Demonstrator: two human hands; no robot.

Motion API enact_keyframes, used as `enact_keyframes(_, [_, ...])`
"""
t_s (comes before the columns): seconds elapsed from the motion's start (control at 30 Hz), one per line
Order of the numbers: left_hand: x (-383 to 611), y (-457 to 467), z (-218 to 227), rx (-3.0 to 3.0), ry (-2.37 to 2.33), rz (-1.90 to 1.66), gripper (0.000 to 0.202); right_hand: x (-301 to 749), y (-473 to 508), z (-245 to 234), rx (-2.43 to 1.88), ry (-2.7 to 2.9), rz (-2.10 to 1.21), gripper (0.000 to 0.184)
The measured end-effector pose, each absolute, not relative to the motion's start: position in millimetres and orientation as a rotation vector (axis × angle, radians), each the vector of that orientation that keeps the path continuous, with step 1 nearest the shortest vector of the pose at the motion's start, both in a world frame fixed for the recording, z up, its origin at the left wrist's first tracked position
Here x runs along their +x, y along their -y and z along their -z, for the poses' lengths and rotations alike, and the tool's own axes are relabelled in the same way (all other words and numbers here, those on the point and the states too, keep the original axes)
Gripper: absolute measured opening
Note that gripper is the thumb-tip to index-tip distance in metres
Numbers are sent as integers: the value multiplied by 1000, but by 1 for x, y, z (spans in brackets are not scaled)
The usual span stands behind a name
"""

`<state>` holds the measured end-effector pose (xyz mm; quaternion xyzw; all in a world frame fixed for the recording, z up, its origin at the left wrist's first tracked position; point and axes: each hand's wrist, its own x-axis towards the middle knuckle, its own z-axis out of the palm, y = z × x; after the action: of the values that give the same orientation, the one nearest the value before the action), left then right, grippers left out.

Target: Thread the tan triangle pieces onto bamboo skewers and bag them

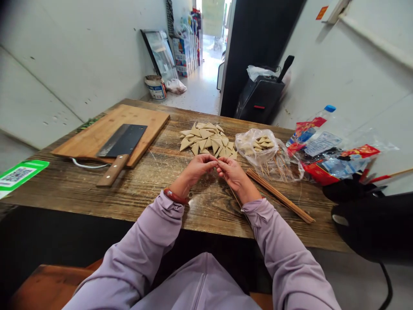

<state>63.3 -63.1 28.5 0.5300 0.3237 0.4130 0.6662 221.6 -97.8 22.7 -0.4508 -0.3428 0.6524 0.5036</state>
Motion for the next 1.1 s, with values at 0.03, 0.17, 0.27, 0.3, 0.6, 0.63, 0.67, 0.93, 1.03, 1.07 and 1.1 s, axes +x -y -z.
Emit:
enact_keyframes(0.03, [62, 62, -28, 1200, -739, -933, 25, 220, 100, -21, -1080, 818, -1572, 45])
enact_keyframes(0.17, [57, 57, -26, 1206, -814, -974, 25, 217, 107, -13, -1133, 927, -1514, 43])
enact_keyframes(0.27, [53, 52, -24, 1240, -863, -1018, 21, 215, 110, -9, -1188, 1125, -1413, 39])
enact_keyframes(0.3, [53, 50, -23, 1259, -880, -1020, 19, 214, 109, -7, -1200, 1188, -1361, 37])
enact_keyframes(0.6, [30, 13, -10, 1374, -1402, -1257, 15, 213, 93, 7, -1459, 1408, -822, 18])
enact_keyframes(0.63, [26, 8, -9, 1464, -1486, -1261, 14, 213, 92, 7, -1466, 1409, -805, 18])
enact_keyframes(0.67, [21, 3, -8, 1560, -1564, -1234, 14, 213, 91, 8, -1473, 1412, -794, 19])
enact_keyframes(0.93, [15, -5, -7, 2037, -1915, -824, 24, 213, 90, 8, -1459, 1486, -749, 20])
enact_keyframes(1.03, [18, -3, -8, 2055, -1955, -818, 20, 213, 90, 9, -1463, 1491, -777, 23])
enact_keyframes(1.07, [19, -3, -8, 2053, -1956, -826, 17, 213, 90, 9, -1466, 1487, -787, 24])
enact_keyframes(1.1, [19, -3, -8, 2044, -1947, -843, 13, 213, 90, 10, -1468, 1482, -795, 24])
